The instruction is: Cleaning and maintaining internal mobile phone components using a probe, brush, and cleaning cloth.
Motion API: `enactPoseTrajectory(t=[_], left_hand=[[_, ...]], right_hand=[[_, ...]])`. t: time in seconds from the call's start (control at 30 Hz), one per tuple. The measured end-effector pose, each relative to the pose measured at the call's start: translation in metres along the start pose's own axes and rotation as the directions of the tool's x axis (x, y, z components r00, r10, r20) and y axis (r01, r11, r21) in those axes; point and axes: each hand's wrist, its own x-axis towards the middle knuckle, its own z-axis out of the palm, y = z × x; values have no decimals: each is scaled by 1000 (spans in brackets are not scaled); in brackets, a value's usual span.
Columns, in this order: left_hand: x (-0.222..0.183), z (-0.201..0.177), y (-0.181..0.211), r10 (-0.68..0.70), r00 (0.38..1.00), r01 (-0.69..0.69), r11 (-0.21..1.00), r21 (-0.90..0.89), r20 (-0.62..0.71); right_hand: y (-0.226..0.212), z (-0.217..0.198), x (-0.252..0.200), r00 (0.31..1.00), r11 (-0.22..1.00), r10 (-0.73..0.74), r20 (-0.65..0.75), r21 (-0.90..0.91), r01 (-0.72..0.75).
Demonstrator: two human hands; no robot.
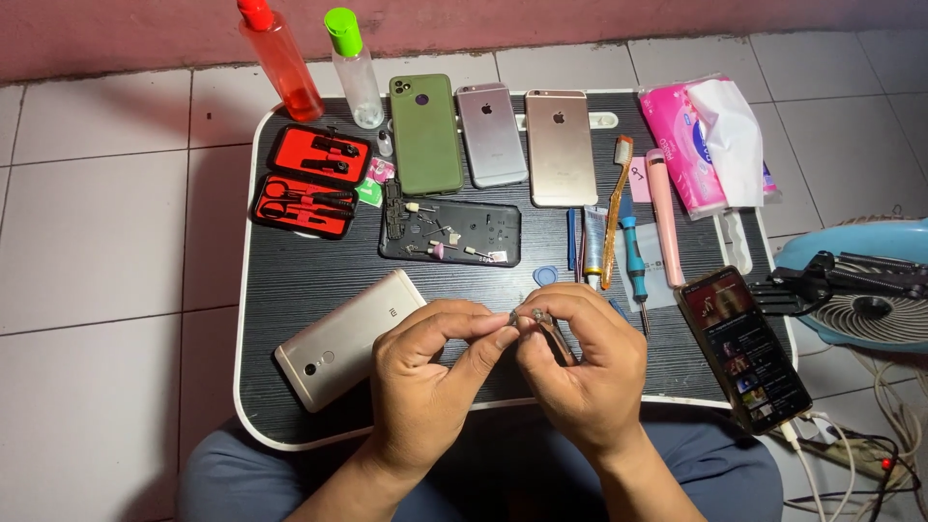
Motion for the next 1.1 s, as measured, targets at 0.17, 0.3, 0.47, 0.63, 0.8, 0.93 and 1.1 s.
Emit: enactPoseTrajectory(t=[0.17, 0.3, 0.47, 0.63, 0.8, 0.93, 1.1], left_hand=[[-1, 1, 0, -51, 999, 51, 998, -34, -10], [-1, -3, -1, -128, 991, 130, 988, -78, 34], [1, -1, -6, -192, 980, 199, 965, -173, 55], [3, -5, -12, -312, 948, 319, 925, -206, 66], [8, -12, -11, -348, 936, 350, 910, -224, 50], [10, -18, -10, -390, 919, 392, 888, -242, 56], [11, -19, -11, -357, 934, 348, 904, -250, 12]], right_hand=[[6, -12, 2, 995, 994, 102, -1, 38, -102], [39, -47, 50, 985, 966, 172, -26, -191, -174], [146, -54, 137, 972, 740, 234, 26, -653, -161], [203, -25, 187, 931, 492, 328, 163, -871, -20], [180, -10, 214, 760, 391, 650, 27, -869, -303], [159, -22, 216, 731, 437, 681, 47, -827, -353], [124, -35, 222, 607, 529, 791, 82, -589, -610]])
